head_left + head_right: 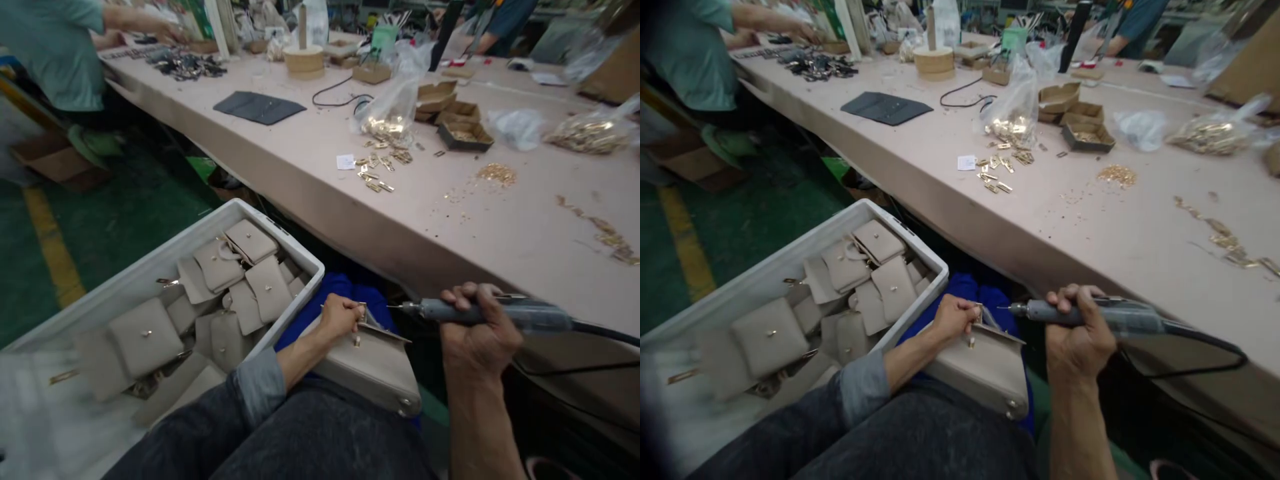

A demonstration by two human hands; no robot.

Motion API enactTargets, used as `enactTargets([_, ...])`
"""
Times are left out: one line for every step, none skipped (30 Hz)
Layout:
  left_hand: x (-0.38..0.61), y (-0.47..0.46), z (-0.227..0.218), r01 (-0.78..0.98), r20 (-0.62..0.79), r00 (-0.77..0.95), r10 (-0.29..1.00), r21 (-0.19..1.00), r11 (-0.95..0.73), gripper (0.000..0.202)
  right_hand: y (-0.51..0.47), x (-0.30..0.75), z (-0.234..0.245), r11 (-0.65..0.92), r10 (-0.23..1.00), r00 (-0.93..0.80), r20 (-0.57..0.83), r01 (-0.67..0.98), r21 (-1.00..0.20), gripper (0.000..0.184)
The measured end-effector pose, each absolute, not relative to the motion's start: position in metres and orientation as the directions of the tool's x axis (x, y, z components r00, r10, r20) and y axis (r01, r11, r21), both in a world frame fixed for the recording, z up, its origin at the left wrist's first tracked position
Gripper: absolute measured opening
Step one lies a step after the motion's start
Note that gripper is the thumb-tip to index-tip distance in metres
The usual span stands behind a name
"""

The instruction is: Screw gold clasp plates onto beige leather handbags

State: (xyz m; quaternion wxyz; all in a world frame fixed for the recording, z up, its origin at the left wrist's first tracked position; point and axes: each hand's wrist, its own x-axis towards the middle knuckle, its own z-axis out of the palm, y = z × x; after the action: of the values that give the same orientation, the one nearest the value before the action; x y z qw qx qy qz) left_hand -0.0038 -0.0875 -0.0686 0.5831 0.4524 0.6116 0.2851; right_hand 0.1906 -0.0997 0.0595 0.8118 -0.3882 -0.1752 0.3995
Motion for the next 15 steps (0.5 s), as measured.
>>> enactTargets([-0.004,-0.087,-0.071,0.207,-0.466,0.087,0.88,0.873,0.442,0.023,-0.104,0.181,0.053,0.35,0.784,0.62,-0.038,-0.492,-0.797,0.02])
enactTargets([-0.003,-0.087,-0.073,0.197,-0.47,0.086,0.878,0.872,0.448,0.023,-0.107,0.172,0.047,0.33,0.781,0.623,-0.038,-0.463,-0.822,0.02])
enactTargets([-0.003,-0.087,-0.074,0.188,-0.474,0.084,0.877,0.872,0.453,0.023,-0.109,0.164,0.042,0.323,0.777,0.629,-0.022,-0.427,-0.844,0.02])
enactTargets([-0.003,-0.086,-0.074,0.18,-0.478,0.081,0.875,0.87,0.459,0.022,-0.11,0.157,0.039,0.324,0.774,0.634,0.005,-0.389,-0.862,0.02])
enactTargets([-0.003,-0.086,-0.074,0.174,-0.483,0.078,0.872,0.868,0.465,0.021,-0.11,0.151,0.036,0.329,0.772,0.634,0.035,-0.353,-0.876,0.02])
enactTargets([-0.002,-0.086,-0.073,0.17,-0.49,0.074,0.869,0.865,0.473,0.02,-0.111,0.145,0.034,0.337,0.773,0.631,0.063,-0.324,-0.884,0.019])
enactTargets([-0.002,-0.086,-0.072,0.167,-0.496,0.07,0.866,0.861,0.48,0.02,-0.111,0.14,0.032,0.343,0.776,0.625,0.087,-0.302,-0.889,0.019])
enactTargets([-0.002,-0.086,-0.07,0.166,-0.502,0.065,0.862,0.858,0.487,0.019,-0.111,0.136,0.031,0.347,0.778,0.62,0.104,-0.284,-0.894,0.018])
enactTargets([-0.003,-0.086,-0.068,0.165,-0.508,0.06,0.86,0.854,0.493,0.019,-0.111,0.133,0.029,0.347,0.782,0.612,0.118,-0.27,-0.898,0.018])
enactTargets([-0.003,-0.086,-0.066,0.165,-0.511,0.057,0.858,0.852,0.497,0.019,-0.112,0.13,0.028,0.348,0.787,0.603,0.131,-0.257,-0.902,0.017])
enactTargets([-0.004,-0.086,-0.063,0.165,-0.513,0.054,0.857,0.851,0.499,0.019,-0.112,0.128,0.026,0.348,0.791,0.595,0.142,-0.247,-0.904,0.017])
enactTargets([-0.004,-0.086,-0.061,0.165,-0.515,0.052,0.855,0.849,0.502,0.019,-0.112,0.126,0.025,0.349,0.795,0.587,0.151,-0.24,-0.906,0.017])
enactTargets([-0.005,-0.087,-0.058,0.163,-0.518,0.052,0.854,0.848,0.504,0.018,-0.111,0.125,0.024,0.35,0.8,0.579,0.157,-0.237,-0.906,0.017])
enactTargets([-0.005,-0.087,-0.056,0.161,-0.52,0.051,0.853,0.847,0.507,0.017,-0.111,0.125,0.022,0.35,0.804,0.572,0.161,-0.238,-0.906,0.017])
enactTargets([-0.005,-0.087,-0.054,0.159,-0.522,0.049,0.851,0.846,0.509,0.017,-0.111,0.124,0.022,0.352,0.808,0.566,0.164,-0.24,-0.905,0.017])
